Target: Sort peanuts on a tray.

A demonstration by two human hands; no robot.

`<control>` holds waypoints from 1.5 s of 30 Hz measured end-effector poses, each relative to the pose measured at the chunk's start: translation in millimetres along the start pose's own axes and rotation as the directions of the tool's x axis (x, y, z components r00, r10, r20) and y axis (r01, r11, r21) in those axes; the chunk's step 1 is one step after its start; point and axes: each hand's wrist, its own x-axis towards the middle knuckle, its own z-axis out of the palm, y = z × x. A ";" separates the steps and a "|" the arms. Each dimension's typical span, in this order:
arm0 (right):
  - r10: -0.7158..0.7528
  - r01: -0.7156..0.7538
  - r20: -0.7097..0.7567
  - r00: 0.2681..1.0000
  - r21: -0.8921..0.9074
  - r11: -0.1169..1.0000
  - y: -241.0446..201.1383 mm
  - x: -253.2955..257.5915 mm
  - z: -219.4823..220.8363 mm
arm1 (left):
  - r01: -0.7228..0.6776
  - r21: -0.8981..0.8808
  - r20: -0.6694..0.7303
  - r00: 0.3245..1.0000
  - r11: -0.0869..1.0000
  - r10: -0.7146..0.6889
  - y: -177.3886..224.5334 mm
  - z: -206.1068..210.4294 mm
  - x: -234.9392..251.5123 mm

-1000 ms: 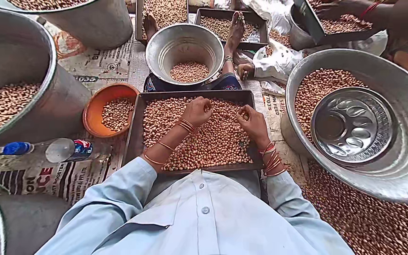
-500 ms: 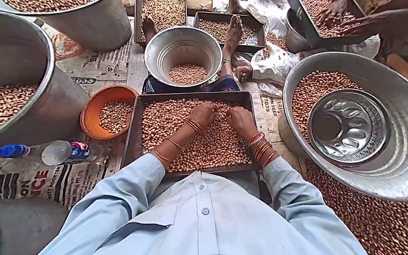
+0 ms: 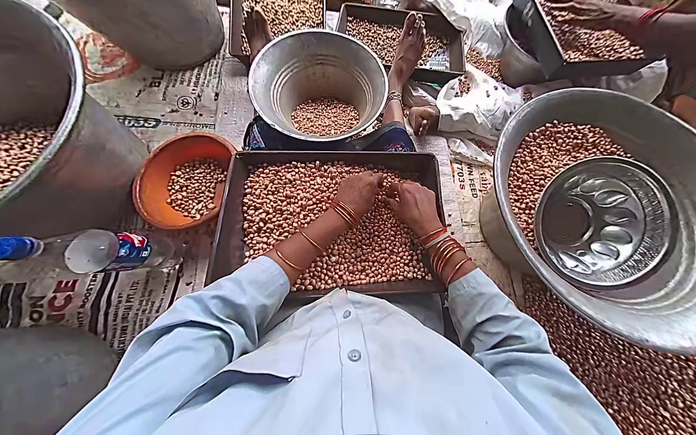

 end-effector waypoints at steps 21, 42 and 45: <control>-0.046 0.038 0.028 0.999 0.227 0.973 -34.1 -36.3 -66.8 | 0.107 -0.590 0.283 0.956 0.800 0.081 -49.6 -60.4 -91.7; 0.432 -0.455 0.142 0.890 0.298 0.839 22.9 -79.3 -18.2 | 0.720 -0.063 -0.221 0.665 0.691 -0.714 -252.0 -48.4 -165.4; 0.442 -0.465 0.144 0.885 0.310 0.829 22.6 -80.5 -16.6 | 0.697 -0.105 -0.306 0.656 0.709 -0.690 -232.7 -100.1 -164.5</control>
